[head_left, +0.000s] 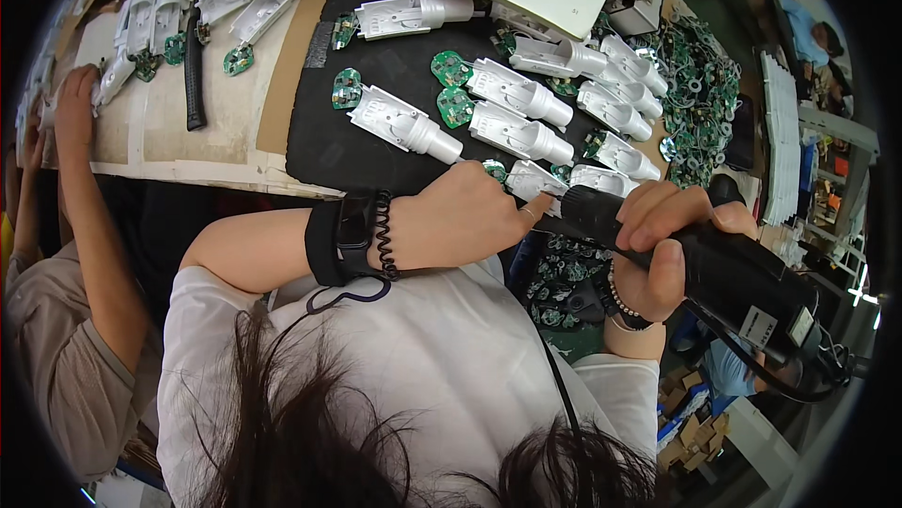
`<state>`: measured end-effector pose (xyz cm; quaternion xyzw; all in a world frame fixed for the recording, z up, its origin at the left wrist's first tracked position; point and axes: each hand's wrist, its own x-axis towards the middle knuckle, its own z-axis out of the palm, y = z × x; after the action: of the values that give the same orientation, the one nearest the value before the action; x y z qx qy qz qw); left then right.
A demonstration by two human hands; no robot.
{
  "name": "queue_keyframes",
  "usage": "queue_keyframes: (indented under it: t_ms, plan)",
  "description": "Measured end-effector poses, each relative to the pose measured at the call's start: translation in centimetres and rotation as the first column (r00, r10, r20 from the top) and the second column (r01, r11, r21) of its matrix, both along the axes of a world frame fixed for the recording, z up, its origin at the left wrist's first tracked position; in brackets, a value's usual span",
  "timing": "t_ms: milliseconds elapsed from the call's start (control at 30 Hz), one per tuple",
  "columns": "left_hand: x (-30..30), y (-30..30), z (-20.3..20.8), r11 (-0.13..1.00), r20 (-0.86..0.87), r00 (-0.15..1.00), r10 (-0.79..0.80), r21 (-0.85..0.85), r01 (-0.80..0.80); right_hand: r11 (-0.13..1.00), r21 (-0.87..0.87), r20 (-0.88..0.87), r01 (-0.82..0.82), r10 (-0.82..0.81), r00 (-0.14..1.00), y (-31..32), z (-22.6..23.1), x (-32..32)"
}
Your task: Assembling and inspecting electronic components on a factory assembly line.
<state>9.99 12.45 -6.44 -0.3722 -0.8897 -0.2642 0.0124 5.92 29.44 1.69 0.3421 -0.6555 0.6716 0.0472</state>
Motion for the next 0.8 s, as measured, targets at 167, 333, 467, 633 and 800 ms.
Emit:
queue_keyframes:
  t_ms: [167,333,467,633,800]
  plan:
    - [0.1,0.1,-0.3,1.000,0.004,1.000,0.011,0.012,-0.011,0.999,0.023,0.036,0.029,-0.030,0.999,-0.3,-0.2,0.1]
    - [0.0,0.0,-0.2,1.000,0.020,1.000,-0.012,-0.023,0.013,1.000,0.021,0.059,0.020,-0.021,0.998,-0.5,-0.5,0.0]
    - [-0.1,-0.1,-0.1,1.000,0.029,1.000,-0.006,-0.027,0.007,1.000,0.016,0.083,-0.002,0.000,0.997,-0.5,-0.6,-0.2]
    - [-0.3,0.0,0.2,0.999,0.062,0.998,-0.011,-0.050,0.014,0.999,-0.004,0.085,-0.037,0.037,0.996,-0.3,-1.0,-0.4]
    - [-0.3,0.0,0.4,0.998,0.070,0.997,-0.018,-0.060,0.022,0.998,-0.056,0.110,-0.042,0.048,0.993,-0.2,-1.2,-0.3]
